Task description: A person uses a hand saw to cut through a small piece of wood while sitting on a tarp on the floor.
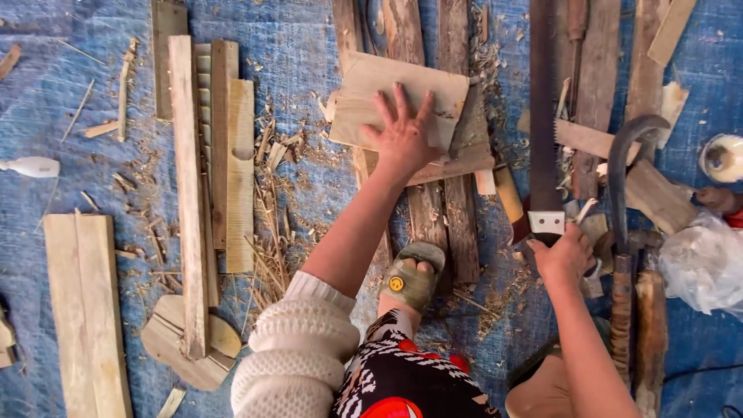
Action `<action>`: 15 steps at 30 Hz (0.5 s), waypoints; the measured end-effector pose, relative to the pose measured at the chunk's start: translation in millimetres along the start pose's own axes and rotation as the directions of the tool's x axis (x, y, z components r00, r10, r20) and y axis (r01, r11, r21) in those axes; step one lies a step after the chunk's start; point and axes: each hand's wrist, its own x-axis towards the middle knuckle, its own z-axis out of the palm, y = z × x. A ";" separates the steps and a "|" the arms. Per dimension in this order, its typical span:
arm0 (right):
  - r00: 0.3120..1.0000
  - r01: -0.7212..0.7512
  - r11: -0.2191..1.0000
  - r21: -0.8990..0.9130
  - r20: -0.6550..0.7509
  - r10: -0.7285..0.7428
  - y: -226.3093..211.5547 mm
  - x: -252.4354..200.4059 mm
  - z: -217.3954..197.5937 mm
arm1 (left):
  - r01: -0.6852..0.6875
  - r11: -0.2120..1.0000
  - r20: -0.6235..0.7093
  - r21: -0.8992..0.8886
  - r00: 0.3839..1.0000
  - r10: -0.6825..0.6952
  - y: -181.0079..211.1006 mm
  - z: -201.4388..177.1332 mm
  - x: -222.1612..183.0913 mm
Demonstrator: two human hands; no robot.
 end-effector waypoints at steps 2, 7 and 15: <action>0.996 -0.043 0.999 0.017 0.077 0.042 -11.3 8.5 -16.3 | 0.000 1.000 0.014 0.007 1.000 0.000 3.5 -4.9 -1.6; 0.996 0.074 0.993 0.089 -0.047 -0.070 -7.1 4.4 -12.5 | 0.029 1.000 0.056 0.011 0.998 -0.029 6.4 -12.3 -2.3; 0.965 0.263 0.714 0.649 -0.159 -0.210 -111.9 -71.1 -100.8 | -0.033 0.999 0.069 0.031 0.997 0.031 5.4 -12.7 3.0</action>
